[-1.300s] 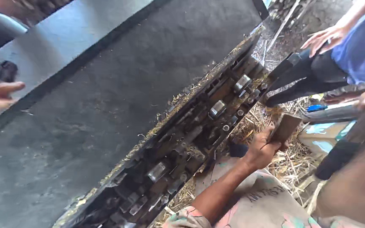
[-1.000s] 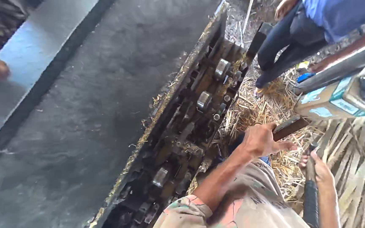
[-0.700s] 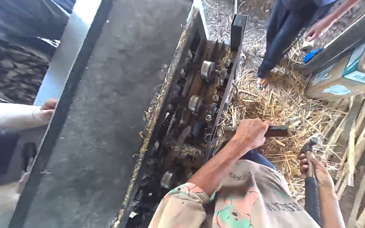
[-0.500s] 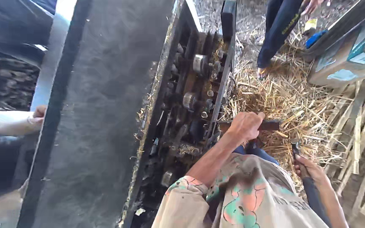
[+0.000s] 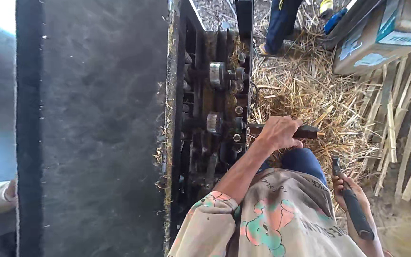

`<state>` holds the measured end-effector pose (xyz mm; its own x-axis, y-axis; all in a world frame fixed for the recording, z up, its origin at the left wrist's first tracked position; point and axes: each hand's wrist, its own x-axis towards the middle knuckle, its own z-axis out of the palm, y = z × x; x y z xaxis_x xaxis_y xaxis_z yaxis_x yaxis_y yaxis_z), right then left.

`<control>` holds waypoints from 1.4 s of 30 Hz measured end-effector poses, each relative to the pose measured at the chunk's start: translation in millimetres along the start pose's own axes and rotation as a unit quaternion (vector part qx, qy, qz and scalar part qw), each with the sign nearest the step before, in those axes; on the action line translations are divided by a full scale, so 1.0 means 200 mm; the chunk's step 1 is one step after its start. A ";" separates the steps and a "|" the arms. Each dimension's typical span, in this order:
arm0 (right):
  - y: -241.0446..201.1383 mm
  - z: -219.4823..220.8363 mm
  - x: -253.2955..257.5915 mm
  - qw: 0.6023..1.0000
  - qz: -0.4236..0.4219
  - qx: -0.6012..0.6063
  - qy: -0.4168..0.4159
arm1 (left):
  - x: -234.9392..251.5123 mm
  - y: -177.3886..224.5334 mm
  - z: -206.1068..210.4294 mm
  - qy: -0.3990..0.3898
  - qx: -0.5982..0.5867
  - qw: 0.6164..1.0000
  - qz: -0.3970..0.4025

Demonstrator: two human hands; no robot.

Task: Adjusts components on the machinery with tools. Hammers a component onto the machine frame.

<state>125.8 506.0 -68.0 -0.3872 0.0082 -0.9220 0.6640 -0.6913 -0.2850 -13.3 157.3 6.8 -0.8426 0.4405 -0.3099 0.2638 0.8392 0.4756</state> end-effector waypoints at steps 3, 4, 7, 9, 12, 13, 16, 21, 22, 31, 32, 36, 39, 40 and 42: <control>0.04 0.09 -0.02 0.997 0.048 0.045 -0.043 | -0.04 0.01 0.02 0.002 0.019 1.000 0.014; 0.06 0.15 -0.02 0.997 0.057 0.037 -0.047 | -0.06 0.01 0.04 0.006 0.028 0.999 0.023; 0.10 0.27 -0.01 0.995 0.059 0.016 -0.079 | -0.06 -0.02 0.08 -0.009 0.035 0.999 0.037; 0.11 0.34 -0.01 0.994 0.058 -0.010 -0.090 | -0.05 -0.03 0.08 -0.006 0.030 0.999 0.036; 0.11 0.40 -0.05 0.991 0.056 -0.089 -0.084 | -0.03 -0.05 0.06 -0.015 0.030 0.999 0.036; 0.12 0.41 -0.07 0.989 0.047 -0.116 -0.076 | -0.02 -0.06 0.06 -0.019 0.035 0.998 0.042; 0.15 0.41 -0.12 0.985 0.021 -0.162 -0.053 | 0.01 -0.08 0.06 -0.029 0.045 0.997 0.052; 0.17 0.34 -0.13 0.982 -0.001 -0.186 -0.036 | 0.04 -0.11 0.05 -0.056 0.050 0.996 0.043; 0.17 0.32 -0.14 0.981 -0.004 -0.189 -0.036 | 0.05 -0.12 0.05 -0.059 0.052 0.996 0.044; 0.15 0.35 -0.25 0.973 -0.089 -0.197 -0.085 | 0.13 -0.18 0.04 -0.065 0.038 0.996 0.049; 0.13 0.38 -0.26 0.971 -0.099 -0.199 -0.089 | 0.14 -0.19 0.04 -0.055 0.032 0.997 0.049; 0.00 0.43 -0.31 0.947 -0.134 -0.265 -0.119 | 0.16 -0.22 0.03 -0.012 0.017 0.999 0.033; -0.07 0.47 -0.32 0.946 -0.162 -0.258 -0.111 | 0.16 -0.22 0.03 -0.013 0.018 0.999 0.026; -0.08 0.49 -0.31 0.952 -0.171 -0.233 -0.098 | 0.16 -0.21 0.03 -0.009 0.015 0.999 0.031; -0.05 0.55 -0.29 0.963 -0.184 -0.187 -0.066 | 0.15 -0.21 0.04 -0.006 0.019 0.999 0.038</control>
<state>71.6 434.0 17.5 -0.7022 0.0932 -0.7059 0.6403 -0.3510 -0.6832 -45.5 138.3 -29.7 -0.8138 0.5072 -0.2839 0.3444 0.8142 0.4673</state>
